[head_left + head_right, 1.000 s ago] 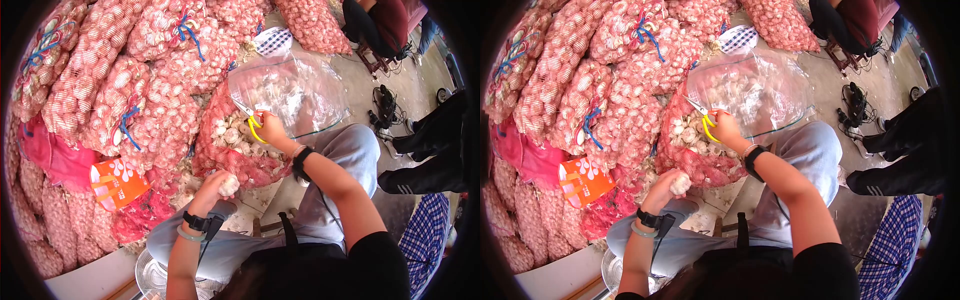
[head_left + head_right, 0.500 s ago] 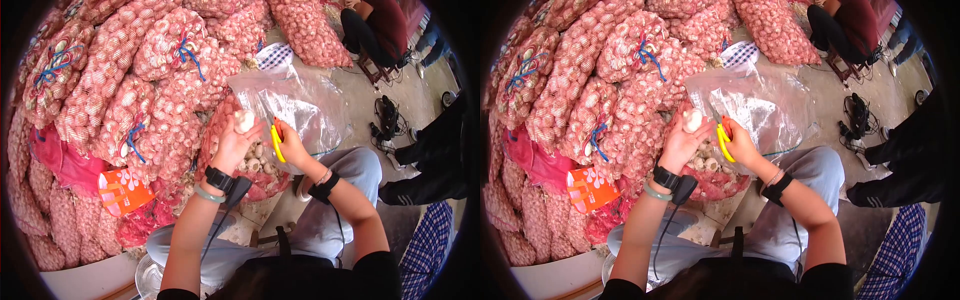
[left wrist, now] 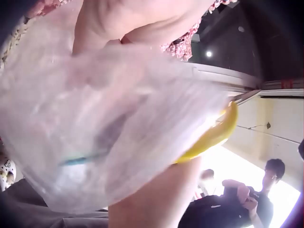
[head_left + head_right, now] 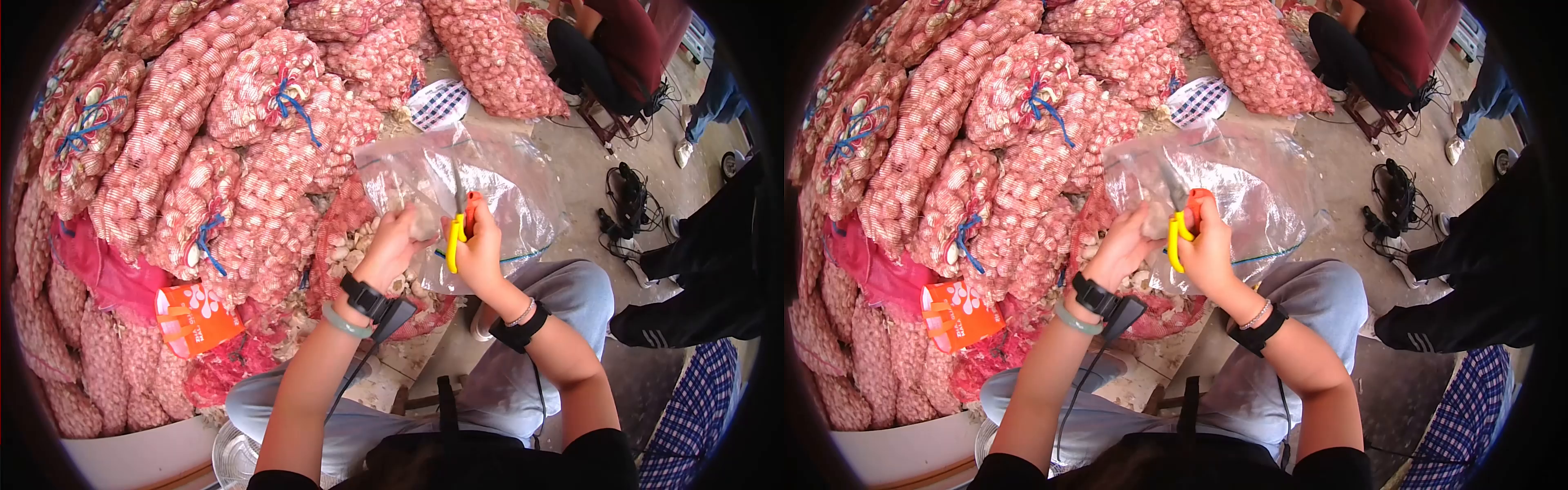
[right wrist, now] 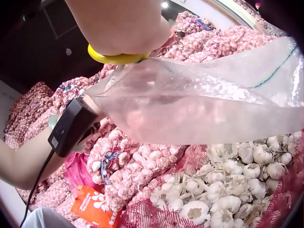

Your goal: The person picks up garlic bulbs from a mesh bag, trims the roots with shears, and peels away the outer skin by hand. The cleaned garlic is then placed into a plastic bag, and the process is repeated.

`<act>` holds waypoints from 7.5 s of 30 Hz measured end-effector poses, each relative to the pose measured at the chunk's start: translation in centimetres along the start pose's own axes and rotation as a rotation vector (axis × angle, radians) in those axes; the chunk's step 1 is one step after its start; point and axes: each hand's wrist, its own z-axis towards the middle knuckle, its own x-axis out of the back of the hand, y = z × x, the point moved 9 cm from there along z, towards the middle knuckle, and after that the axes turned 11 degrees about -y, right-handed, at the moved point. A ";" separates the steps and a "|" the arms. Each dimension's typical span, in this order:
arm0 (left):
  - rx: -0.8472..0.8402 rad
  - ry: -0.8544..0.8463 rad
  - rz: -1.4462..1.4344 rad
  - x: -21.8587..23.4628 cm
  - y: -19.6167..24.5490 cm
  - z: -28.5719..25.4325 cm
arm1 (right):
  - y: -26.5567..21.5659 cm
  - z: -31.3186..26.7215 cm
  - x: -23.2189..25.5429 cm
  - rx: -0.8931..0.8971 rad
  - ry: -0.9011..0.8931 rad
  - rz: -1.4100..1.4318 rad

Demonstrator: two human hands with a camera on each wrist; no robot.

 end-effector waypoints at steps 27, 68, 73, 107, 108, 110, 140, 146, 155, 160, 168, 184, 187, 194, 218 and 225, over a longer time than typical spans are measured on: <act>-0.259 0.300 0.324 21.6 13.8 -19.9 | -9.3 1.2 13.7 0.408 0.499 -0.043; 0.021 1.112 0.450 52.6 -12.1 -24.6 | -3.8 0.5 -3.4 0.163 -0.242 0.013; 0.153 0.536 -0.174 38.9 -3.9 -22.3 | -7.9 -3.1 -5.0 0.182 -0.367 0.042; -0.581 0.288 0.486 9.5 3.8 -20.8 | -3.2 -9.4 -18.5 -0.127 -0.744 0.552; -0.594 0.250 0.593 9.1 4.2 -20.7 | -3.8 -9.1 -18.2 -0.096 -0.749 0.534; -0.605 0.207 0.700 8.4 4.5 -20.5 | -4.1 -9.0 -17.7 -0.066 -0.750 0.516; -0.317 0.192 -0.419 20.4 0.5 -22.2 | 12.2 -0.6 -31.1 -0.380 -0.761 0.092; -0.494 0.205 -0.375 20.5 2.2 -23.3 | 13.0 -1.8 -35.2 -0.539 -0.875 0.197; -0.640 0.296 -0.288 21.7 4.2 -25.2 | 9.1 0.5 -33.2 0.190 -0.694 -0.746; -0.673 0.295 -0.289 21.4 4.2 -24.9 | 12.0 1.2 -33.2 0.105 -0.818 -1.062; -0.689 0.411 -0.175 19.7 5.0 -25.1 | 8.2 0.2 -31.0 0.140 -0.860 -1.104; -0.806 0.646 0.427 13.0 4.6 -26.8 | -10.4 -12.0 -23.4 0.326 -0.564 0.147; -0.840 0.666 0.499 12.0 4.4 -27.1 | -9.9 -12.2 -22.3 0.287 -0.467 0.201; -0.814 0.583 0.449 12.3 4.2 -25.9 | -7.3 -12.2 -21.6 0.033 -0.328 0.344; -0.796 0.691 0.953 12.4 6.3 -25.4 | -1.1 -12.3 -23.1 -0.195 -0.411 0.590; -0.611 0.064 1.067 8.6 5.0 -22.7 | 0.1 -10.8 -22.6 -0.134 -0.417 0.500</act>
